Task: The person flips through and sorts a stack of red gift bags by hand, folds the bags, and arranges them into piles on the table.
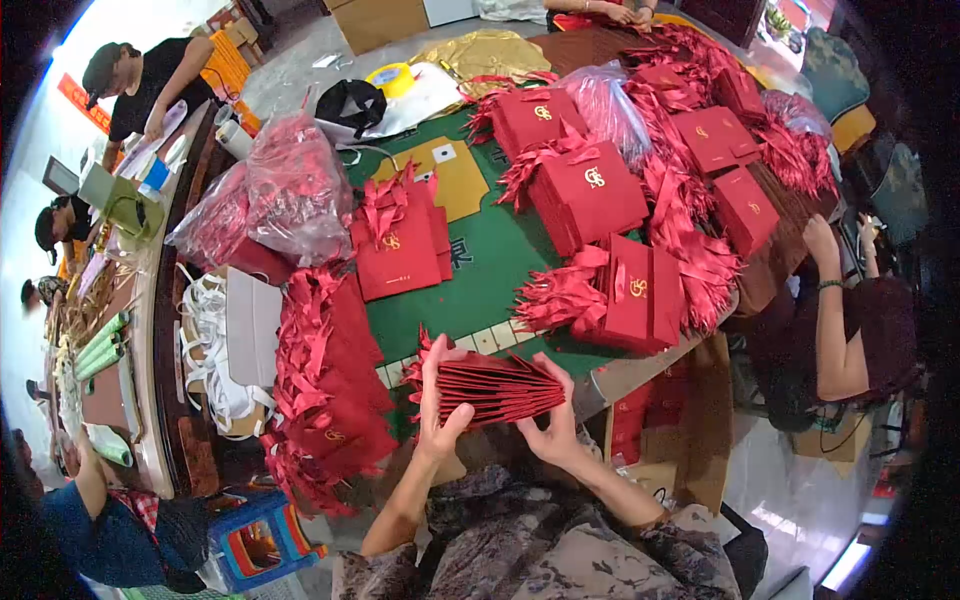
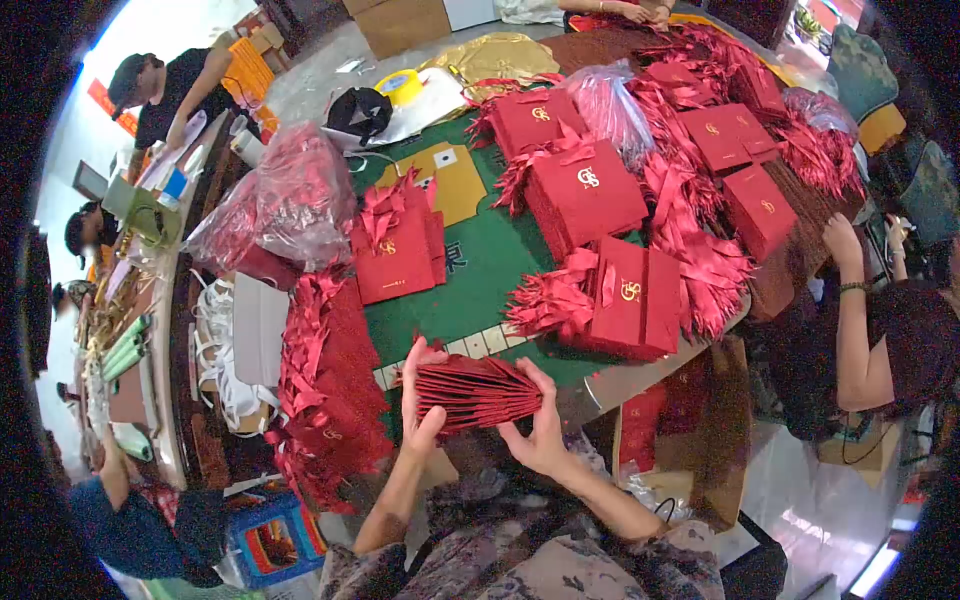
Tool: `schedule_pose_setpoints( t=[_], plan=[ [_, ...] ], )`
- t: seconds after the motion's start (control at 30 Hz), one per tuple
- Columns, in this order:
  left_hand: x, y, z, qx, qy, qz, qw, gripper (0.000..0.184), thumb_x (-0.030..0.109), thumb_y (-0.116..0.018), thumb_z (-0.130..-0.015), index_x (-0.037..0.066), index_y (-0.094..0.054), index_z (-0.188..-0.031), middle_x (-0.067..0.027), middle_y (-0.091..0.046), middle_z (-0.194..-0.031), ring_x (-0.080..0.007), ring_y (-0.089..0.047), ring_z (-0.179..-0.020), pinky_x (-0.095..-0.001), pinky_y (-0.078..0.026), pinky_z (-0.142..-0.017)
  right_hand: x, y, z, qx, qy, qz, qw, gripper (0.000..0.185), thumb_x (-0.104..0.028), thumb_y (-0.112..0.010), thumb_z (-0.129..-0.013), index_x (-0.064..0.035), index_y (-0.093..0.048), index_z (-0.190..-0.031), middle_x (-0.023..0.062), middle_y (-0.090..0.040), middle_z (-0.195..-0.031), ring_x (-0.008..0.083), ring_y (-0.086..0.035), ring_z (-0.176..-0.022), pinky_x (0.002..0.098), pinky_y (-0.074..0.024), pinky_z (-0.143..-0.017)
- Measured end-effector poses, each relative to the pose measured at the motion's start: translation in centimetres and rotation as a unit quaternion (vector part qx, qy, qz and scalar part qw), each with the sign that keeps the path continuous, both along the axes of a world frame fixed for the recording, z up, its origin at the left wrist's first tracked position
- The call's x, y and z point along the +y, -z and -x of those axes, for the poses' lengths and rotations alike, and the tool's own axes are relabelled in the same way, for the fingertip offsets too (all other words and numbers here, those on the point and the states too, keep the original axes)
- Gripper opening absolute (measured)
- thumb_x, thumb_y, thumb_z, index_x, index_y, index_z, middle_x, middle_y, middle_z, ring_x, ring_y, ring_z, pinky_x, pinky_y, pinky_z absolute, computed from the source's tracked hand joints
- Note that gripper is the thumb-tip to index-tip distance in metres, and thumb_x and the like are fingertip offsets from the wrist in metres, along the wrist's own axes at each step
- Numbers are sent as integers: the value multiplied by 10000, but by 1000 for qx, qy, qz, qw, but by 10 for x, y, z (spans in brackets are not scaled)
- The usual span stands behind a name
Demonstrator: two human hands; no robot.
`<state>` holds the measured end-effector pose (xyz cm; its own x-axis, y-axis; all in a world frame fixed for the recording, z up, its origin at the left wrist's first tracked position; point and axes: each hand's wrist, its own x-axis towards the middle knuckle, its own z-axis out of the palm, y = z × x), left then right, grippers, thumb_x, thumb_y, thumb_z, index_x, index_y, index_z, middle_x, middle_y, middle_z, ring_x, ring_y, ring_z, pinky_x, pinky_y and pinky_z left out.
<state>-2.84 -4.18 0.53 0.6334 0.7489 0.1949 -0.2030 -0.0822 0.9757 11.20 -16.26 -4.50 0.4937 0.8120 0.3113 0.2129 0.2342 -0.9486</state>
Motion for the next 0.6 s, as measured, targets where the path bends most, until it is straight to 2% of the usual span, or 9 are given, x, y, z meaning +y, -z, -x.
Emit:
schedule_pose_setpoints(
  t=[0.1,0.13,0.17,0.23,0.3,0.37,0.5,0.57,0.6],
  plan=[
    [2,3,3,3,13,-2,1000,954,382,-651,-812,-24,-133,-1502,-159,-380,-1388,-262,-415,-1276,-386,-307,-1080,-10,-10,-7,-62,-14,49,997,865,-141,-713,-812,48,-182,-1468,191,-241,-1505,299,-336,-1358,406,-276,-1120],
    [2,2,3,5,8,-9,1000,952,372,-642,-803,-22,-132,-1503,-160,-378,-1393,-261,-414,-1276,-386,-306,-1082,-10,-16,-3,-20,0,39,999,930,-46,-724,-762,46,-139,-1479,220,-296,-1473,311,-342,-1363,396,-272,-1130],
    [1,2,3,6,3,-16,1000,951,362,-633,-793,-20,-131,-1505,-162,-376,-1398,-260,-412,-1277,-385,-304,-1083,-9,-16,2,-21,2,40,999,930,-46,-724,-762,46,-139,-1479,220,-296,-1473,311,-342,-1363,396,-272,-1130],
    [-3,6,-1,-18,-7,6,1000,928,342,-605,-780,-20,-147,-1501,-173,-370,-1404,-262,-408,-1281,-389,-287,-1096,-8,-11,11,-21,30,25,999,940,-156,-728,-815,49,-98,-1483,206,-218,-1522,287,-306,-1379,408,-267,-1127],
    [-3,7,-2,-22,-4,-15,1000,892,339,-587,-782,-22,-180,-1490,-177,-366,-1412,-263,-406,-1284,-387,-271,-1107,-9,-11,3,-14,17,25,999,949,-160,-737,-814,55,-97,-1482,209,-231,-1517,284,-316,-1375,407,-268,-1127],
    [-3,18,0,-38,-17,0,999,837,327,-572,-803,-23,-217,-1476,-171,-367,-1409,-258,-408,-1280,-382,-267,-1108,-12,-22,-6,-51,-31,61,996,904,-150,-758,-793,41,-181,-1462,207,-268,-1502,276,-333,-1366,398,-284,-1116],
    [-5,7,-1,-1,-34,-22,999,614,258,-464,-937,-39,-270,-1438,-152,-423,-1362,-242,-411,-1276,-359,-274,-1102,-10,-9,-18,-112,-20,35,993,826,-136,-781,-763,24,-287,-1406,201,-333,-1463,269,-372,-1337,386,-301,-1100],
    [-7,6,-4,45,-80,-64,994,667,463,-387,-963,-17,-311,-1420,-158,-464,-1328,-240,-427,-1260,-378,-280,-1093,-9,3,-15,-50,-11,60,997,677,-126,-773,-764,0,-396,-1312,205,-420,-1402,304,-440,-1285,416,-262,-1131],
    [-4,9,-4,50,-75,-57,994,654,472,-371,-971,-11,-325,-1410,-156,-463,-1329,-237,-425,-1259,-375,-269,-1098,-6,-1,-12,-89,18,64,994,667,-122,-778,-756,-3,-401,-1293,188,-489,-1317,304,-487,-1218,408,-312,-1098]
  ],
)
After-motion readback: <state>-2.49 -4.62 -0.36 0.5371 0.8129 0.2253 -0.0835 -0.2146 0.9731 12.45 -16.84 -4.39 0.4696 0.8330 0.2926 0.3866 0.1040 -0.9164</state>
